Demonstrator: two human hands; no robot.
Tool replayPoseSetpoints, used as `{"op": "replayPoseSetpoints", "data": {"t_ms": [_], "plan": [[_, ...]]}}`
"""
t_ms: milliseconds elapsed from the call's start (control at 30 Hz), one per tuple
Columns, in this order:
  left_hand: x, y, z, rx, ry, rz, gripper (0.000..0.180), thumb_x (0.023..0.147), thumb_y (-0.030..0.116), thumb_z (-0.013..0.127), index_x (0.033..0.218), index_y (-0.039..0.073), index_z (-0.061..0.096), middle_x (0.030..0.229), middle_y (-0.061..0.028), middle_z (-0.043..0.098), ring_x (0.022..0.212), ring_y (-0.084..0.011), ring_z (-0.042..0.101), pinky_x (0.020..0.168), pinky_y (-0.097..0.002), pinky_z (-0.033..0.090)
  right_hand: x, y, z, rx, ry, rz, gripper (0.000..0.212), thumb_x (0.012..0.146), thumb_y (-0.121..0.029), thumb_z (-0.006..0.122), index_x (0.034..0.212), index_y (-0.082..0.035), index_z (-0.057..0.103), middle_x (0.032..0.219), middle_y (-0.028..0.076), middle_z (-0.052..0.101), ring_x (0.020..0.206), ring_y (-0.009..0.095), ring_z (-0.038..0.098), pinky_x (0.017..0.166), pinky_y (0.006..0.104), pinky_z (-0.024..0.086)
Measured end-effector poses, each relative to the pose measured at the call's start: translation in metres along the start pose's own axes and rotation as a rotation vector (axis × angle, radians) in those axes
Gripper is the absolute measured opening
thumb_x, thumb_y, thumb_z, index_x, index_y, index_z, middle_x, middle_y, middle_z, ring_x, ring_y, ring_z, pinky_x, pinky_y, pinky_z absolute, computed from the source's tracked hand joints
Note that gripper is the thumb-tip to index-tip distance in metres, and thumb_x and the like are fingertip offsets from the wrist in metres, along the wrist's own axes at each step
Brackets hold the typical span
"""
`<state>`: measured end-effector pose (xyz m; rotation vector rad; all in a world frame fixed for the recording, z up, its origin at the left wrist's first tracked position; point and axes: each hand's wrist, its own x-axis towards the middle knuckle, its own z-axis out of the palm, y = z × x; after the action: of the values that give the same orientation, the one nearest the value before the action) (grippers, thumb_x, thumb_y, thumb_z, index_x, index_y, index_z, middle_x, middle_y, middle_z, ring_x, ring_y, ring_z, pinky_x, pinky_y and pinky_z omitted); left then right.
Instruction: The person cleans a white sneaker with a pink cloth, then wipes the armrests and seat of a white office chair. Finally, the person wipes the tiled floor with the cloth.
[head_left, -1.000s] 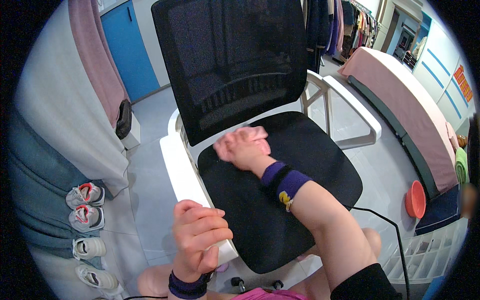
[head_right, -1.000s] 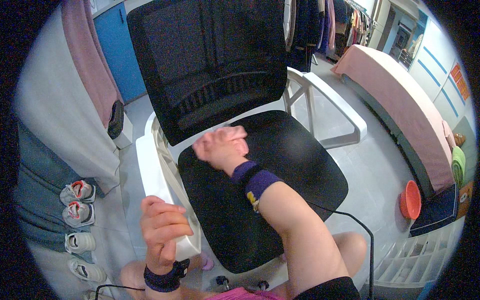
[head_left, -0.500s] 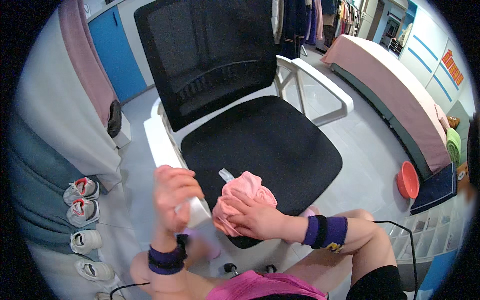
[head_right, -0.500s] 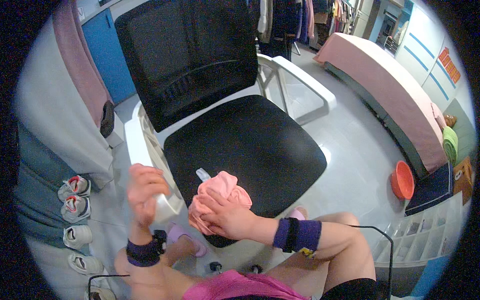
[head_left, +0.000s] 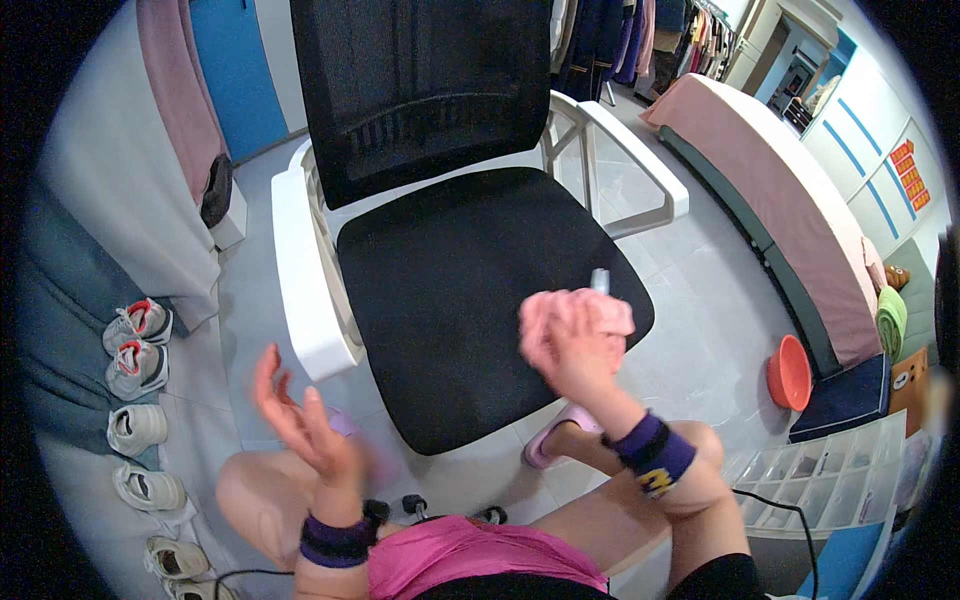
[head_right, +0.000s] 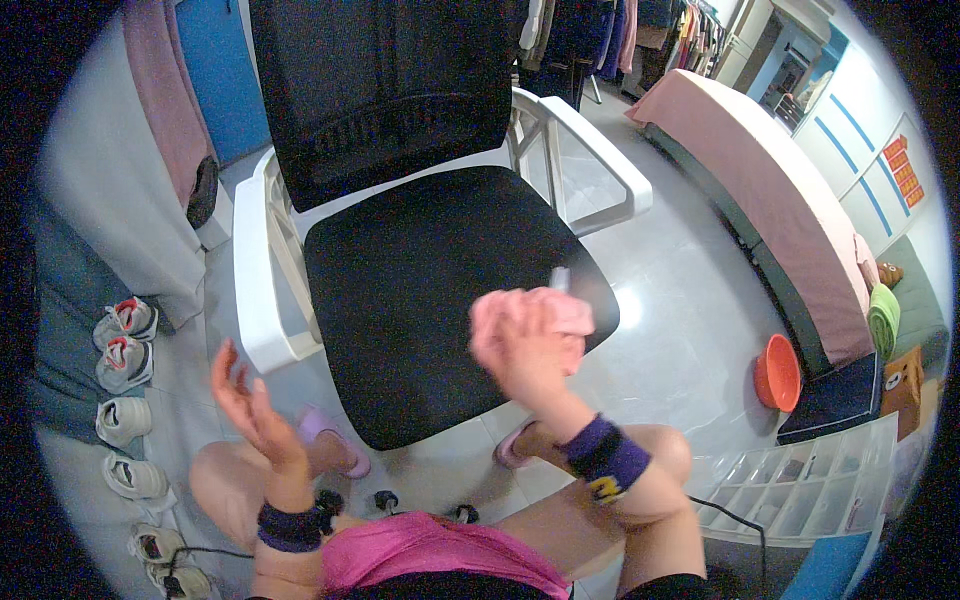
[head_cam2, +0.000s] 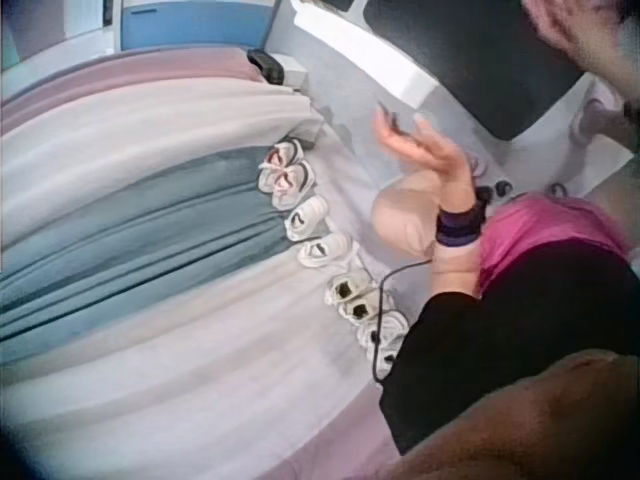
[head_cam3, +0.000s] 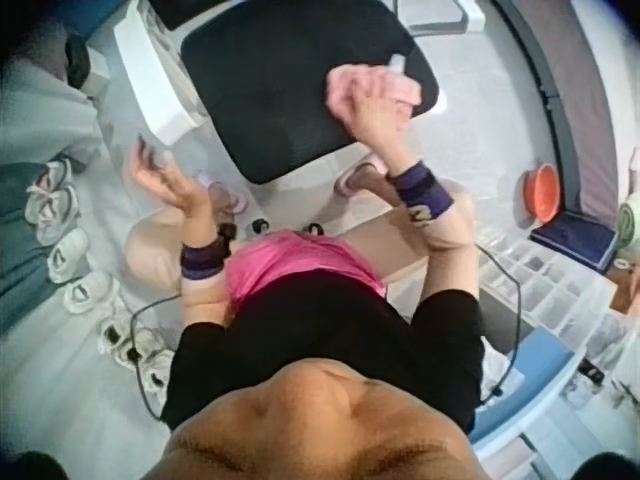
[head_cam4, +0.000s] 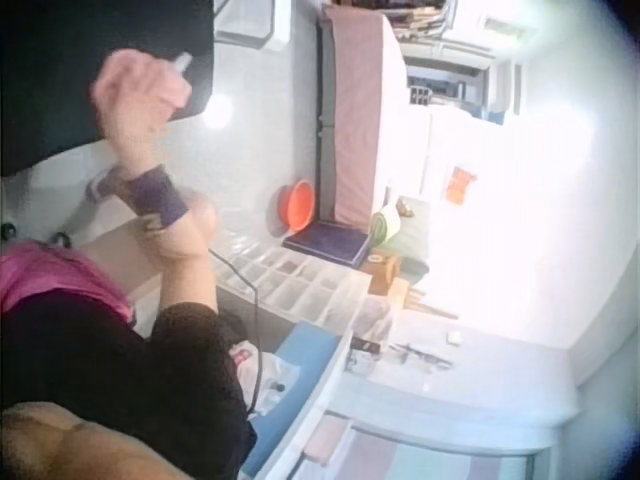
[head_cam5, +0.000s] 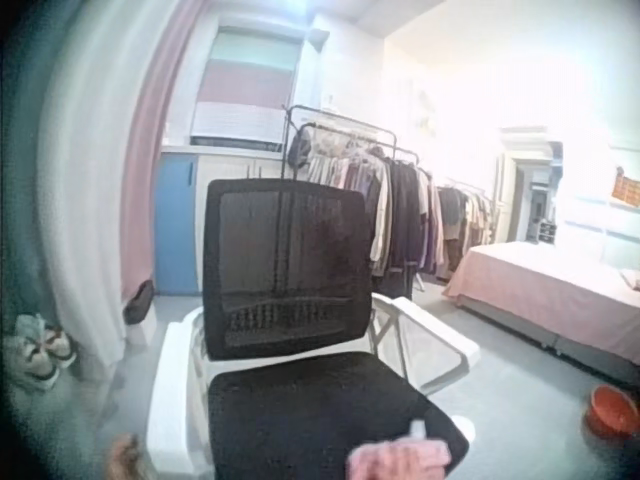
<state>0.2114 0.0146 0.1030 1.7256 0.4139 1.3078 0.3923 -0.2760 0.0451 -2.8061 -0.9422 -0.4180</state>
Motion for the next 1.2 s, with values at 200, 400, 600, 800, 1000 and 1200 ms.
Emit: {"op": "replayPoseSetpoints", "data": {"t_ms": [200, 400, 600, 800, 1000, 1200], "plan": [[-0.099, -0.051, 0.01, -0.645, -0.227, -1.083, 0.045, 0.108, 0.032, 0.042, 0.147, 0.01, 0.042, 0.15, -0.0098, 0.045, 0.138, -0.0257, 0.044, 0.115, -0.04, 0.035, -0.023, -0.179, -0.011, 0.472, 0.019, -0.368, 0.058, 0.081, -0.035, 0.073, 0.132, -0.012, 0.058, 0.151, 0.021, 0.043, 0.146, 0.046, 0.032, 0.109, 0.0637, 0.036], [-0.095, -0.054, 0.008, -0.959, -0.038, -1.524, 0.053, 0.104, 0.05, 0.037, 0.142, 0.016, 0.05, 0.143, -0.006, 0.054, 0.134, -0.0268, 0.05, 0.11, -0.0496, 0.042, -0.023, -0.136, -0.018, 0.509, -0.124, -0.461, 0.042, 0.08, -0.039, 0.075, 0.119, -0.024, 0.069, 0.157, 0.015, 0.039, 0.148, 0.037, 0.032, 0.109, 0.063, 0.03], [-0.116, -0.06, 0.011, -0.764, -0.057, -1.458, 0.068, 0.096, 0.062, 0.051, 0.149, 0.02, 0.045, 0.147, -0.005, 0.052, 0.132, -0.0252, 0.051, 0.106, -0.0508, 0.041, -0.025, -0.038, -0.045, 0.215, -0.204, -0.249, 0.072, 0.074, -0.025, 0.078, 0.139, -0.006, 0.053, 0.155, 0.022, 0.039, 0.146, 0.043, 0.032, 0.114, 0.0612, 0.028], [-0.128, -0.065, 0.013, -0.58, -0.004, -1.477, 0.067, 0.102, 0.058, 0.045, 0.154, 0.016, 0.037, 0.153, -0.0066, 0.045, 0.137, -0.0229, 0.046, 0.114, -0.045, 0.036, -0.024, -0.123, -0.041, 0.095, -0.239, -0.358, 0.073, 0.082, -0.033, 0.071, 0.144, -0.004, 0.048, 0.152, 0.032, 0.036, 0.14, 0.054, 0.036, 0.105, 0.0626, 0.038], [-0.12, -0.066, 0.004, -0.787, -0.048, -1.361, 0.063, 0.106, 0.052, 0.042, 0.151, 0.009, 0.039, 0.15, -0.0054, 0.047, 0.137, -0.0222, 0.046, 0.116, -0.0392, 0.035, 0.047, -0.177, -0.003, 0.191, -0.212, -0.451, 0.066, 0.088, -0.038, 0.064, 0.143, -0.006, 0.048, 0.154, 0.032, 0.033, 0.139, 0.055, 0.034, 0.106, 0.063, 0.041], [-0.121, -0.077, 0.011, -0.791, -0.042, -1.358, 0.066, 0.104, 0.052, 0.047, 0.151, 0.007, 0.039, 0.15, -0.0061, 0.048, 0.136, -0.0217, 0.046, 0.116, -0.0386, 0.033, 0.167, -0.17, 0.054, 0.179, -0.258, -0.301, 0.052, 0.095, -0.036, 0.056, 0.142, -0.015, 0.05, 0.154, 0.027, 0.035, 0.142, 0.052, 0.031, 0.112, 0.0585, 0.037]]}}
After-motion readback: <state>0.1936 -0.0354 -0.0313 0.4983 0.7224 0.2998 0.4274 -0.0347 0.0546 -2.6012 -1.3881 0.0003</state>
